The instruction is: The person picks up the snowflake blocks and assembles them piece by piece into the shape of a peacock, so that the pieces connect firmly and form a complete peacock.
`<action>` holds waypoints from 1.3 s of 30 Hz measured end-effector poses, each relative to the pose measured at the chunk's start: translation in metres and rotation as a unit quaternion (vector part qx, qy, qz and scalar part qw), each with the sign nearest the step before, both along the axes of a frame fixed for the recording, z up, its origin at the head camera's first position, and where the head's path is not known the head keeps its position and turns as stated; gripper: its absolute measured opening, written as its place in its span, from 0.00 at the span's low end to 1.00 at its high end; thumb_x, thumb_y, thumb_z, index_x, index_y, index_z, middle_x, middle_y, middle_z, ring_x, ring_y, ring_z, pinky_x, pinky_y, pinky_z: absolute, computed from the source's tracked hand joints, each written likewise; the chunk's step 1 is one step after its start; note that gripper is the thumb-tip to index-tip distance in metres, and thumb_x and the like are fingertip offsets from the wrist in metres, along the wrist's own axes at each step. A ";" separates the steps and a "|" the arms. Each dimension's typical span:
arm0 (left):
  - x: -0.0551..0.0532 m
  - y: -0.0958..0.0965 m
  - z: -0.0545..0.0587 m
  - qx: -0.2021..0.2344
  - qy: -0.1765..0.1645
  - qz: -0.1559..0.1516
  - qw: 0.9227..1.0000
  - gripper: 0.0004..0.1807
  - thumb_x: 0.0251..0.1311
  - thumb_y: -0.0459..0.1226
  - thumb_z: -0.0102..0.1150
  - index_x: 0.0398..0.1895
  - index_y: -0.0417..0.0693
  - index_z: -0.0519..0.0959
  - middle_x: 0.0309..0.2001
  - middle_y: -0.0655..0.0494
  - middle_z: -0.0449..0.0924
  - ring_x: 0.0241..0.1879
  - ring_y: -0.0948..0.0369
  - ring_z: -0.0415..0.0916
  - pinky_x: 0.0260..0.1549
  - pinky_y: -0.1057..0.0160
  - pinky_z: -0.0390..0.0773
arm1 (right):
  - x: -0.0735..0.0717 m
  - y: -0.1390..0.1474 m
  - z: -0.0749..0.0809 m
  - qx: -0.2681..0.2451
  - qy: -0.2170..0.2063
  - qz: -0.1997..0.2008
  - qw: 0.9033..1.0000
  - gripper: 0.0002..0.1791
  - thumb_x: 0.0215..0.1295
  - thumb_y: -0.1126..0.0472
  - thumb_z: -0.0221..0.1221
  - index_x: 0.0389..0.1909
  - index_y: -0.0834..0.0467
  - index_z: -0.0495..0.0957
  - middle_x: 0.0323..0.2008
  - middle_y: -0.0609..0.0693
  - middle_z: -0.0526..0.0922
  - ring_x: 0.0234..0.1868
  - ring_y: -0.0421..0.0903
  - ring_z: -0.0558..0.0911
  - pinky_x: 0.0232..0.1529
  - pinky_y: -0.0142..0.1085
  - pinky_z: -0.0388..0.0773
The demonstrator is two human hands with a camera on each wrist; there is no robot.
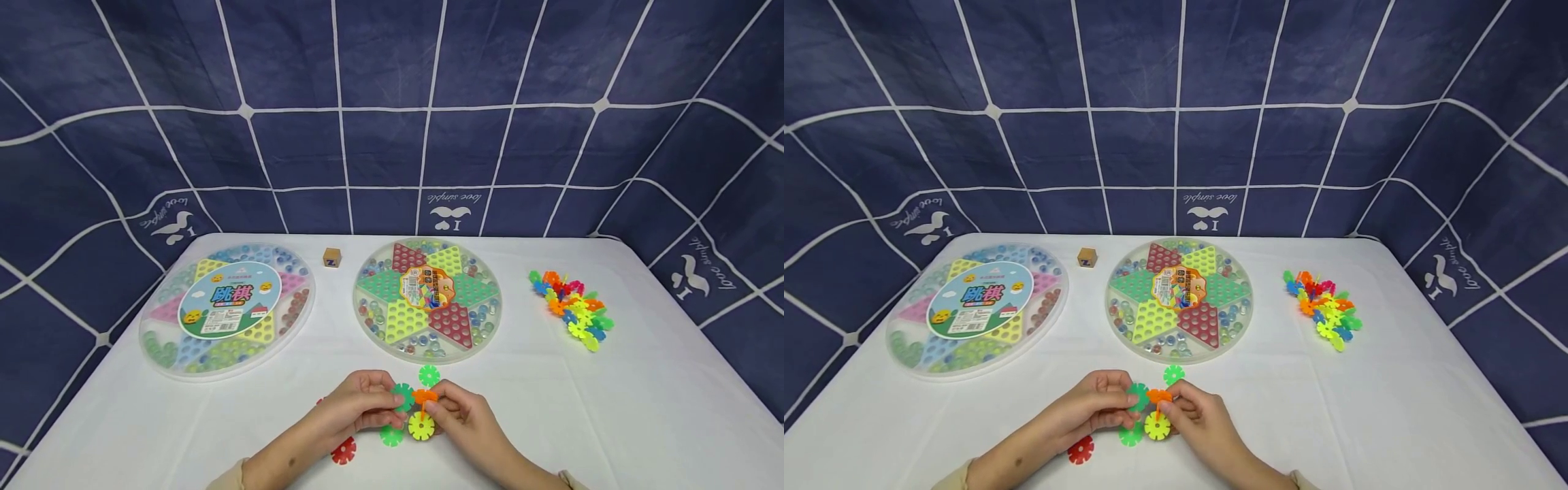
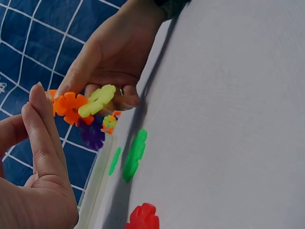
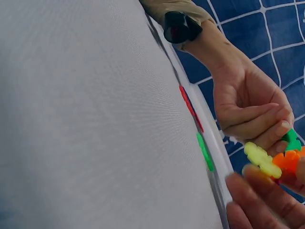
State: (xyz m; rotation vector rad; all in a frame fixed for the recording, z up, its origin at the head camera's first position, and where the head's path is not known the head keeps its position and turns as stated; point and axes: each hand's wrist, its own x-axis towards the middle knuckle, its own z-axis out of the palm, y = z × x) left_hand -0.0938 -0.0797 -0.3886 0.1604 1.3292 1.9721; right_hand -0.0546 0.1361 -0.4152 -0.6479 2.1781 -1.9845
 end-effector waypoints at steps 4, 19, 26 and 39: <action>0.000 -0.001 0.001 -0.005 -0.017 -0.013 1.000 0.05 0.57 0.31 0.57 0.26 0.42 0.71 0.22 0.51 0.80 0.23 0.64 0.80 0.26 0.74 0.78 | 0.000 0.000 0.000 0.069 0.083 0.002 0.994 0.06 0.70 0.65 0.50 0.35 0.55 0.76 0.22 0.46 0.78 0.19 0.39 0.77 0.21 0.34 0.79; 0.008 0.004 -0.004 0.001 -0.056 0.010 0.998 0.06 0.58 0.28 0.56 0.24 0.41 0.74 0.21 0.50 0.80 0.24 0.62 0.80 0.27 0.76 0.77 | 0.002 -0.003 -0.005 0.129 0.202 -0.020 0.971 0.12 0.63 0.74 0.54 0.27 0.54 0.71 0.16 0.44 0.72 0.17 0.33 0.71 0.17 0.23 0.71; 0.009 0.007 -0.006 0.004 -0.049 0.017 0.999 0.07 0.58 0.28 0.56 0.23 0.41 0.74 0.22 0.50 0.80 0.24 0.62 0.81 0.27 0.75 0.78 | 0.005 -0.003 -0.003 0.147 0.212 -0.031 0.966 0.11 0.66 0.70 0.54 0.27 0.51 0.71 0.17 0.39 0.73 0.18 0.31 0.72 0.17 0.21 0.70; 0.009 0.006 -0.001 -0.024 -0.029 0.001 0.999 0.06 0.58 0.28 0.56 0.23 0.40 0.74 0.21 0.50 0.79 0.23 0.61 0.80 0.27 0.72 0.79 | 0.005 -0.003 0.001 0.162 0.266 -0.011 0.950 0.11 0.64 0.70 0.55 0.28 0.52 0.71 0.17 0.37 0.72 0.19 0.24 0.67 0.19 0.17 0.67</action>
